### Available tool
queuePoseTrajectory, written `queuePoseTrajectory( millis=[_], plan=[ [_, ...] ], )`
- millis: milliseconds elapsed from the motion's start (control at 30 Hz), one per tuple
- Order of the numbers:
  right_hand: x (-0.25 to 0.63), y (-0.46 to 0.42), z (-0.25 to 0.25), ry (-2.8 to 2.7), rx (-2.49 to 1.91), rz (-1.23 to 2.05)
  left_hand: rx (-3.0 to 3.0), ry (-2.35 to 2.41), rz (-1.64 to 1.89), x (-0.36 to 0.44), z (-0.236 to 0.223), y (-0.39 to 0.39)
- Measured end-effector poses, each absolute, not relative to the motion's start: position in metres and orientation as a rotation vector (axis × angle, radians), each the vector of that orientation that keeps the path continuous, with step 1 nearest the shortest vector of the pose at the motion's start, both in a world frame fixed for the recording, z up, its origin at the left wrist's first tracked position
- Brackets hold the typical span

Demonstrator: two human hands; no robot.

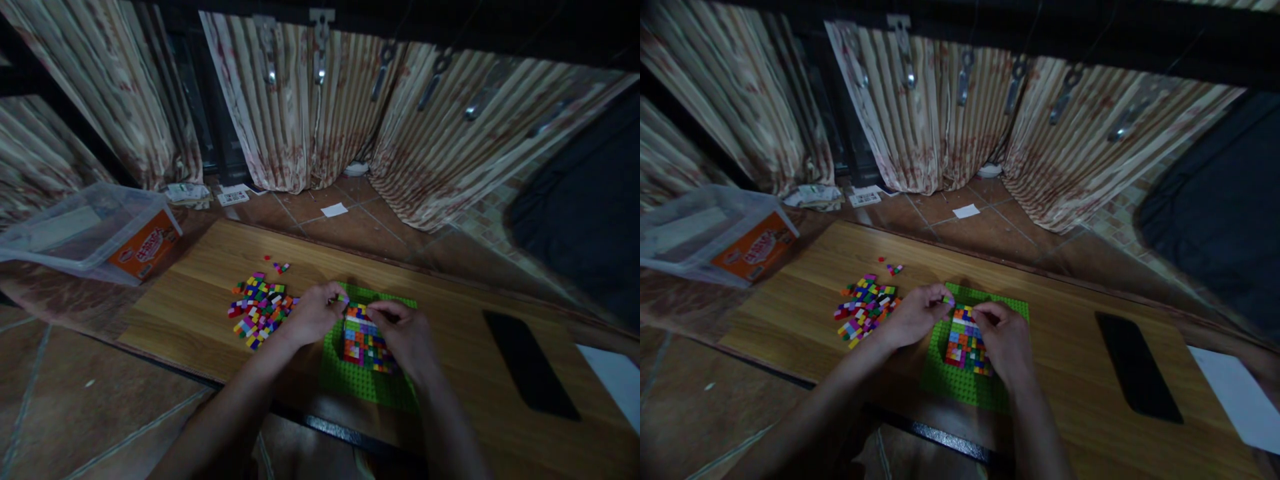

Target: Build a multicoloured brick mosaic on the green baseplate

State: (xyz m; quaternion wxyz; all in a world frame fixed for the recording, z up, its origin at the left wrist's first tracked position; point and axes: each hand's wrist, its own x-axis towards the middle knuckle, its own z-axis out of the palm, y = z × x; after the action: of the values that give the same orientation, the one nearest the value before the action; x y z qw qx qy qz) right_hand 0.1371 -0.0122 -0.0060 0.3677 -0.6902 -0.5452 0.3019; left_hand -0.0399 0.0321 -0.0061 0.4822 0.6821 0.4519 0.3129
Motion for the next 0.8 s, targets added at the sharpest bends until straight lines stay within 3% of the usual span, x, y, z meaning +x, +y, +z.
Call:
queuePoseTrajectory(
  millis=[800],
  plan=[
    [0.1423, -0.0125, -0.0108, -1.248, -1.657, 0.760, 1.462, 1.022, 0.794, -0.0395, -0.0050, 0.0338]
  ],
)
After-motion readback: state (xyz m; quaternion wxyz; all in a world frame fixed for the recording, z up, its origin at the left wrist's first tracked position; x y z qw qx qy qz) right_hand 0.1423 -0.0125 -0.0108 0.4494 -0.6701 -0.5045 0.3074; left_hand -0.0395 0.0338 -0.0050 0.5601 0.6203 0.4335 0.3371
